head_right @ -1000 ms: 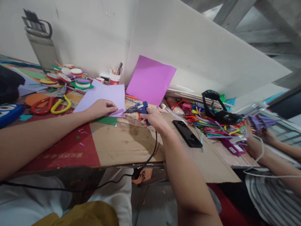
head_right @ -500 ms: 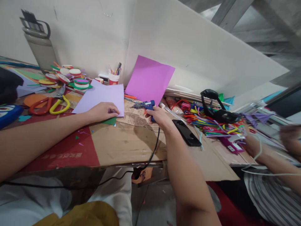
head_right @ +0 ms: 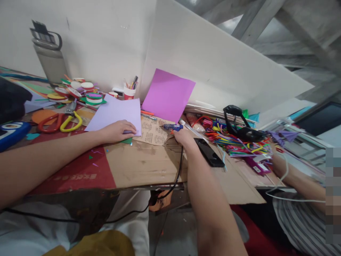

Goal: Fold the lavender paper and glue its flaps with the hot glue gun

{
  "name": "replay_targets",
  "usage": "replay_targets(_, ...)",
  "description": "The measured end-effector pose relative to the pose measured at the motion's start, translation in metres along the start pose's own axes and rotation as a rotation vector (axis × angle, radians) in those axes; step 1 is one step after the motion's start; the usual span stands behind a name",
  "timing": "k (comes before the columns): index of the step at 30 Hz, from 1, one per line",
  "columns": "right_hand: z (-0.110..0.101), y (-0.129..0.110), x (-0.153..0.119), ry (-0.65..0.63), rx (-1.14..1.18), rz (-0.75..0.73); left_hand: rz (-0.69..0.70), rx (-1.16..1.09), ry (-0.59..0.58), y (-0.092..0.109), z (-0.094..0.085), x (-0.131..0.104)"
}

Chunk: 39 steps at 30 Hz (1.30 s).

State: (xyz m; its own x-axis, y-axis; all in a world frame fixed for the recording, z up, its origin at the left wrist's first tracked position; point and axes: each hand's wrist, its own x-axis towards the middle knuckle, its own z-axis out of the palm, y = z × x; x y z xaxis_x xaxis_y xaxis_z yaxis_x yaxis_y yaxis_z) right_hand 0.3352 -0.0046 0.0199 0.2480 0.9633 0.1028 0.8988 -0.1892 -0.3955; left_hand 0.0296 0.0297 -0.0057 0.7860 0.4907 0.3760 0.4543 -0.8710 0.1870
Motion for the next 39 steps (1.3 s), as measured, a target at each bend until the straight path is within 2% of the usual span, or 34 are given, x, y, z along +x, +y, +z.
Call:
replay_targets(2,0.001,-0.005,-0.003,0.096,-0.062,-0.015,-0.001,-0.026,0.001,0.001,-0.003,-0.002)
replay_targets(4,0.006,-0.019,-0.011,0.205,-0.115,-0.092,-0.061,-0.056,0.024,0.003,-0.007,-0.003)
replay_targets(6,0.014,-0.039,-0.022,0.276,-0.147,-0.360,-0.141,-0.064,0.042,0.003,-0.010,-0.004)
replay_targets(8,0.024,-0.060,-0.035,0.193,-0.115,-0.616,-0.150,-0.042,-0.004,0.004,-0.012,-0.006)
replay_targets(9,0.030,-0.068,-0.041,0.158,-0.118,-0.697,-0.125,-0.022,-0.046,0.006,-0.012,-0.007)
replay_targets(12,0.044,-0.081,-0.052,0.066,-0.189,-0.816,-0.064,0.060,-0.149,0.013,-0.009,-0.011)
replay_targets(18,0.052,-0.072,-0.052,-0.113,-0.249,-0.804,-0.094,0.130,-0.249,0.023,-0.006,-0.014)
replay_targets(25,0.044,-0.067,-0.052,-0.078,-0.270,-0.820,-0.127,0.104,-0.255,0.023,-0.011,-0.015)
replay_targets(27,0.042,-0.064,-0.051,-0.031,-0.256,-0.797,-0.152,0.088,-0.233,0.025,-0.013,-0.016)
replay_targets(29,0.038,-0.062,-0.047,0.076,-0.219,-0.735,-0.188,0.054,-0.204,0.025,-0.014,-0.016)
replay_targets(34,0.023,-0.063,-0.040,0.510,0.048,-0.612,-0.257,-0.060,-0.096,0.017,-0.010,-0.013)
replay_targets(36,0.018,-0.063,-0.040,0.568,0.159,-0.579,-0.227,-0.050,-0.087,0.014,-0.009,-0.013)
replay_targets(39,0.015,-0.063,-0.041,0.496,0.275,-0.491,-0.192,-0.013,-0.100,0.012,-0.007,-0.012)
